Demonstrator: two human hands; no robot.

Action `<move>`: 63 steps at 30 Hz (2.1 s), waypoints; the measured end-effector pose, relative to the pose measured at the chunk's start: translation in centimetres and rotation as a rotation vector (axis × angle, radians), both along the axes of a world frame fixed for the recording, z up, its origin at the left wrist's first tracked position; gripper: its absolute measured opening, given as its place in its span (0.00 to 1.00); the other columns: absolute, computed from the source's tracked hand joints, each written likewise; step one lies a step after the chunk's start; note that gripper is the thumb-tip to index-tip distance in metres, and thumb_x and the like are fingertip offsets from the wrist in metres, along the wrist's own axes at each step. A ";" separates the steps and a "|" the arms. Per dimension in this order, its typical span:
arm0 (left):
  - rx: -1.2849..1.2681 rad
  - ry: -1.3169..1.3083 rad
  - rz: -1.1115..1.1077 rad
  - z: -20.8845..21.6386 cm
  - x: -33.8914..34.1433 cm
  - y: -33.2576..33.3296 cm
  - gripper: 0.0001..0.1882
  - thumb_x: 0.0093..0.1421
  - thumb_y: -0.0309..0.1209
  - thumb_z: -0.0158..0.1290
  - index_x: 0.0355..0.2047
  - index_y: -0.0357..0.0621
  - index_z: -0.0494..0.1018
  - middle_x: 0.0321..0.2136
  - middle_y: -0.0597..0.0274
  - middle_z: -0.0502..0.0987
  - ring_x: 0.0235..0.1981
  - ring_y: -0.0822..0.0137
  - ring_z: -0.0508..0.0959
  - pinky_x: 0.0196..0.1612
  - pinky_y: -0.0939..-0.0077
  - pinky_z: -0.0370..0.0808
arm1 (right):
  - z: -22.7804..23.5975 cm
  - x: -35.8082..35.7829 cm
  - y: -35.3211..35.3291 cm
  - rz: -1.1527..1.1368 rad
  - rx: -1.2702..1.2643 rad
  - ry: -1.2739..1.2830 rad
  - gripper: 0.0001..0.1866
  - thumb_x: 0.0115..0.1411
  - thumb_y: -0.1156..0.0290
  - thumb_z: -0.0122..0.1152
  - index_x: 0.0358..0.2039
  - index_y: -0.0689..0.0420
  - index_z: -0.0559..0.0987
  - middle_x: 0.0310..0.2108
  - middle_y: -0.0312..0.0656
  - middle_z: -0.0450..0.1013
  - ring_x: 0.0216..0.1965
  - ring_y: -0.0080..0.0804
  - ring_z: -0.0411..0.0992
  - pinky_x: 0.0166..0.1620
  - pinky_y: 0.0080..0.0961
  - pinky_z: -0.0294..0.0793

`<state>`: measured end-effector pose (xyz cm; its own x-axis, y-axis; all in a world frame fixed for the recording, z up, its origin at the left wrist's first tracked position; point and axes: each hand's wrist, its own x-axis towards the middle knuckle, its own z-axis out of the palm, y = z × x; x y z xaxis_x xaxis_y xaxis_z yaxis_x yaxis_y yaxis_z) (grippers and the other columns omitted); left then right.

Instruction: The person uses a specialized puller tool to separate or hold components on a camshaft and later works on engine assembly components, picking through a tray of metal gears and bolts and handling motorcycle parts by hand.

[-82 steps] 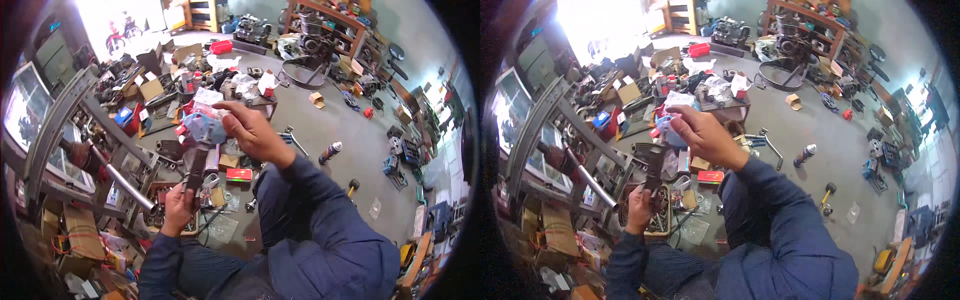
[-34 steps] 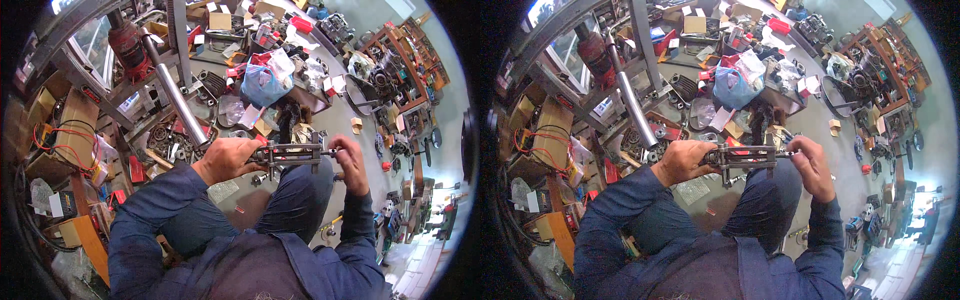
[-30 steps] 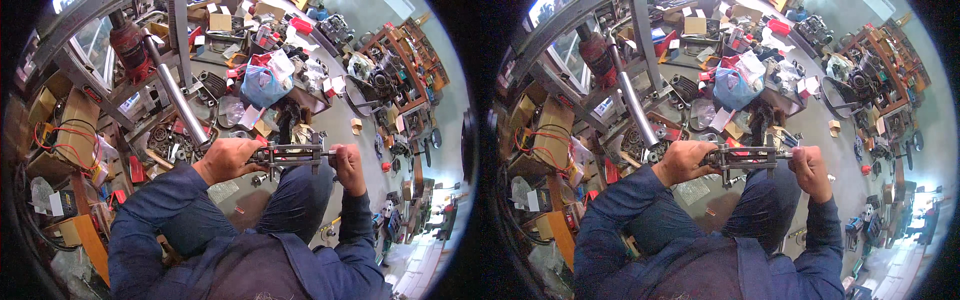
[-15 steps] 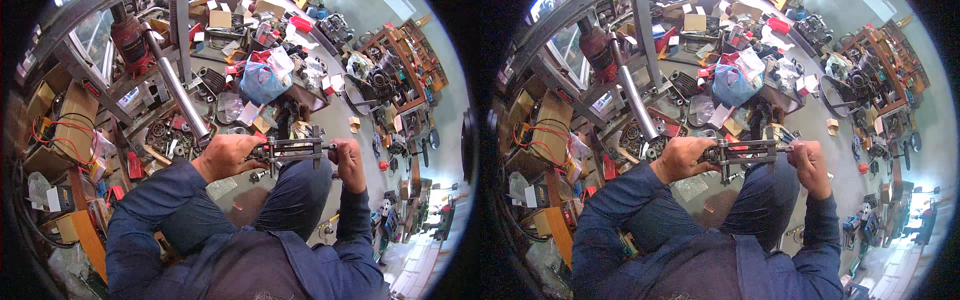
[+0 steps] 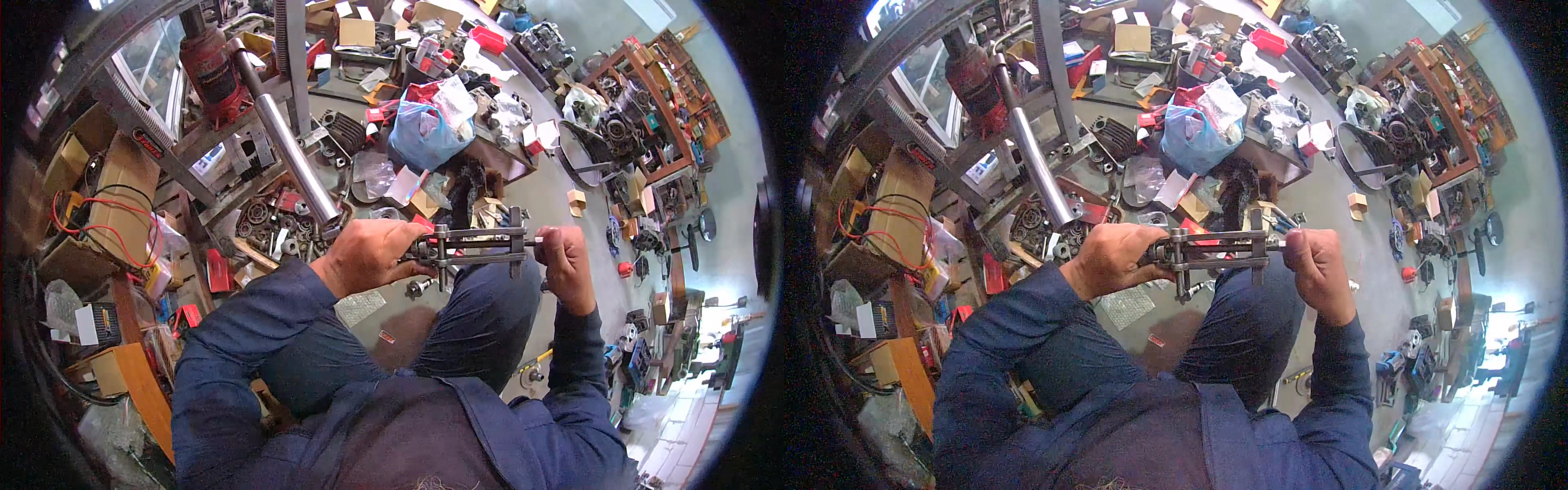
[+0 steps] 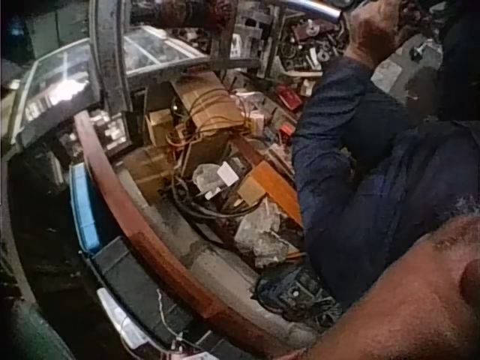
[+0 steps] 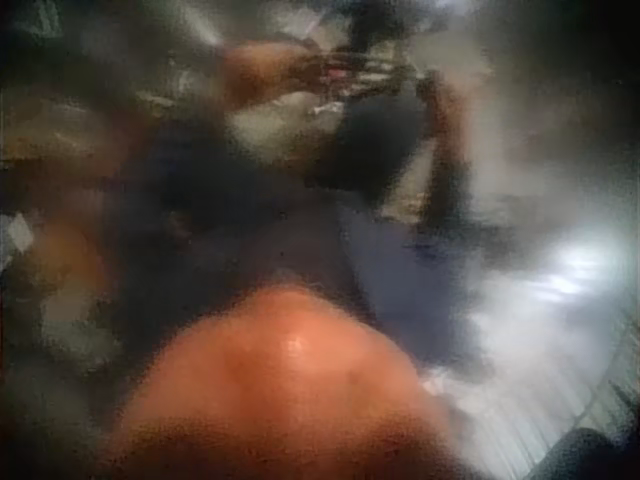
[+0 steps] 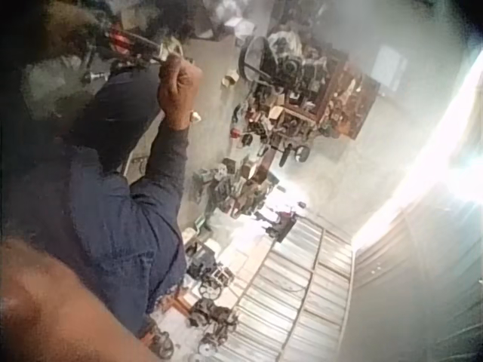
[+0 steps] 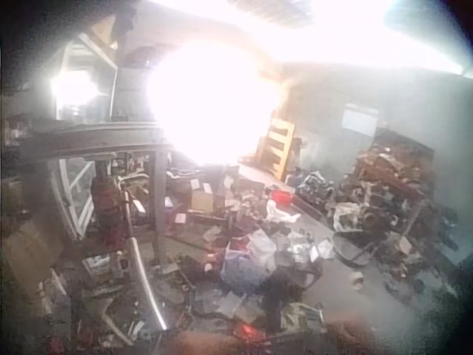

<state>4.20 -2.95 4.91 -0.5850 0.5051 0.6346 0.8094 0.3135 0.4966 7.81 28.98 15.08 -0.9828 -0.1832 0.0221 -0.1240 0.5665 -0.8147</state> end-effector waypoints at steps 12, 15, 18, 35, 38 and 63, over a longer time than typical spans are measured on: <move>0.011 -0.002 0.022 0.3 -0.1 -0.3 0.29 0.53 0.51 0.61 0.44 0.39 0.72 0.29 0.53 0.78 0.29 0.54 0.80 0.31 0.64 0.76 | 0.1 -0.4 -1.4 0.090 0.056 0.167 0.17 0.69 0.63 0.50 0.27 0.63 0.72 0.21 0.36 0.66 0.21 0.22 0.62 0.27 0.22 0.62; 0.018 0.014 0.034 0.2 -0.2 -0.4 0.29 0.53 0.52 0.60 0.43 0.40 0.72 0.28 0.54 0.78 0.28 0.54 0.80 0.31 0.65 0.75 | 0.7 0.0 -2.9 0.034 0.024 0.210 0.14 0.68 0.66 0.52 0.31 0.64 0.73 0.22 0.35 0.67 0.23 0.21 0.64 0.29 0.21 0.65; 0.030 0.032 0.033 0.0 -0.2 -0.2 0.28 0.54 0.52 0.60 0.43 0.40 0.72 0.27 0.55 0.78 0.28 0.55 0.80 0.31 0.65 0.75 | 0.9 0.1 -2.9 0.039 -0.022 0.198 0.12 0.67 0.67 0.53 0.33 0.64 0.74 0.24 0.35 0.68 0.26 0.21 0.65 0.31 0.20 0.66; 0.012 0.073 0.011 0.0 -0.6 -1.0 0.27 0.52 0.48 0.62 0.42 0.40 0.72 0.24 0.57 0.76 0.26 0.56 0.79 0.30 0.65 0.75 | 0.0 -0.1 -4.0 -0.011 0.091 0.458 0.25 0.71 0.58 0.45 0.19 0.62 0.65 0.15 0.36 0.57 0.20 0.24 0.55 0.25 0.26 0.55; 0.006 0.030 0.011 0.1 -0.8 -0.5 0.27 0.53 0.50 0.62 0.42 0.38 0.74 0.29 0.51 0.78 0.30 0.52 0.81 0.33 0.63 0.77 | 0.1 0.0 -1.4 0.027 0.054 0.028 0.22 0.70 0.60 0.46 0.21 0.61 0.67 0.16 0.35 0.57 0.21 0.22 0.57 0.25 0.25 0.56; 0.897 -0.568 -0.614 1.7 -9.2 20.3 0.46 0.46 0.34 0.71 0.61 0.39 0.58 0.55 0.52 0.69 0.54 0.57 0.71 0.58 0.57 0.70 | -0.1 -0.8 9.1 -0.395 -0.924 0.152 0.21 0.71 0.56 0.44 0.34 0.60 0.77 0.26 0.34 0.72 0.24 0.21 0.69 0.28 0.20 0.68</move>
<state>-4.98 17.31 6.59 -0.7106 0.3099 0.6317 0.3003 -0.6783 0.6706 6.99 38.11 14.93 -0.9443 0.3063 0.1199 -0.2026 -0.2542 -0.9457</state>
